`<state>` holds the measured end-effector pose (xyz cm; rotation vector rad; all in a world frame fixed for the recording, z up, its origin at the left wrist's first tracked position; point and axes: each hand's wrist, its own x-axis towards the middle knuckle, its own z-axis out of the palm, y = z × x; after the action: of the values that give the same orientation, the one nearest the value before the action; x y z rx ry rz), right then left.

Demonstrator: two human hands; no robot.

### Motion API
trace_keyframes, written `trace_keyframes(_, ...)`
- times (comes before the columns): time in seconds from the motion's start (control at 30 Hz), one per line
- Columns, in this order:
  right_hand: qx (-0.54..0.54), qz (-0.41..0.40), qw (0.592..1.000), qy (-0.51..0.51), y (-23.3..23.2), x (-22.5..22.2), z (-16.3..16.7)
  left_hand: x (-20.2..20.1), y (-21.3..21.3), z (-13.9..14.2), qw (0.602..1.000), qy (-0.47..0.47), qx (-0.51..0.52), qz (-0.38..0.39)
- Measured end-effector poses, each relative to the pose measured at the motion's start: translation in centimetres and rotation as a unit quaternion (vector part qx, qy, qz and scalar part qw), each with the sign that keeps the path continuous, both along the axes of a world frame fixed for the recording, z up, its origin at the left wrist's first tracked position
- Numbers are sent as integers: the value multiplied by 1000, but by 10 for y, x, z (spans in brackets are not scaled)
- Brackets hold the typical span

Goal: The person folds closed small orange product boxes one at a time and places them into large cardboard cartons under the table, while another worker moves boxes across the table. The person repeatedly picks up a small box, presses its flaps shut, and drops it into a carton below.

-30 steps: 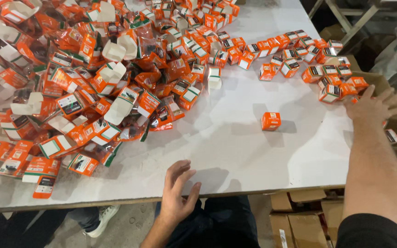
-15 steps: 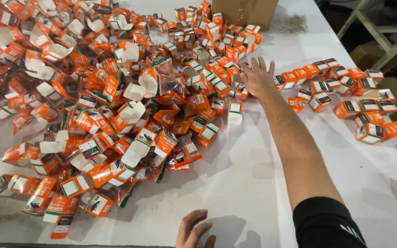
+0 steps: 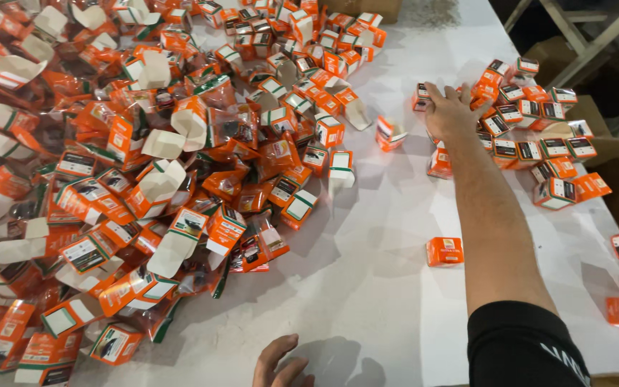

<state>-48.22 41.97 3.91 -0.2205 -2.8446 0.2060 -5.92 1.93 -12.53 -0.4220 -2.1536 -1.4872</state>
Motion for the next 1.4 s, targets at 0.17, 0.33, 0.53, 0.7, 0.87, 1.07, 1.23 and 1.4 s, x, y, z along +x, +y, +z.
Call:
trace_keyframes(0.17,14,-18,999,22,52,35,-9,1,1,11,1000,9,-8,7)
trace_keyframes(0.33,5,-36,999,30,103,81,-11,7,4,19,1000,7,5,9)
trace_keyframes(0.53,137,-76,985,77,161,126,11,0,10,41,1000,23,5,11)
trace_keyframes(0.7,-73,211,963,154,97,131,1,-13,46,94,934,201,-294,-5)
trace_keyframes(0.87,128,242,961,-50,28,163,-30,-33,72,139,900,164,-362,-179)
trace_keyframes(1.07,53,66,993,-79,88,170,-4,-68,78,150,888,161,-370,-222)
trace_keyframes(1.23,15,257,963,75,48,230,-8,-134,70,144,902,215,-333,-174)
trace_keyframes(1.4,215,233,947,-56,-4,279,-38,-164,71,138,911,200,-321,-165)
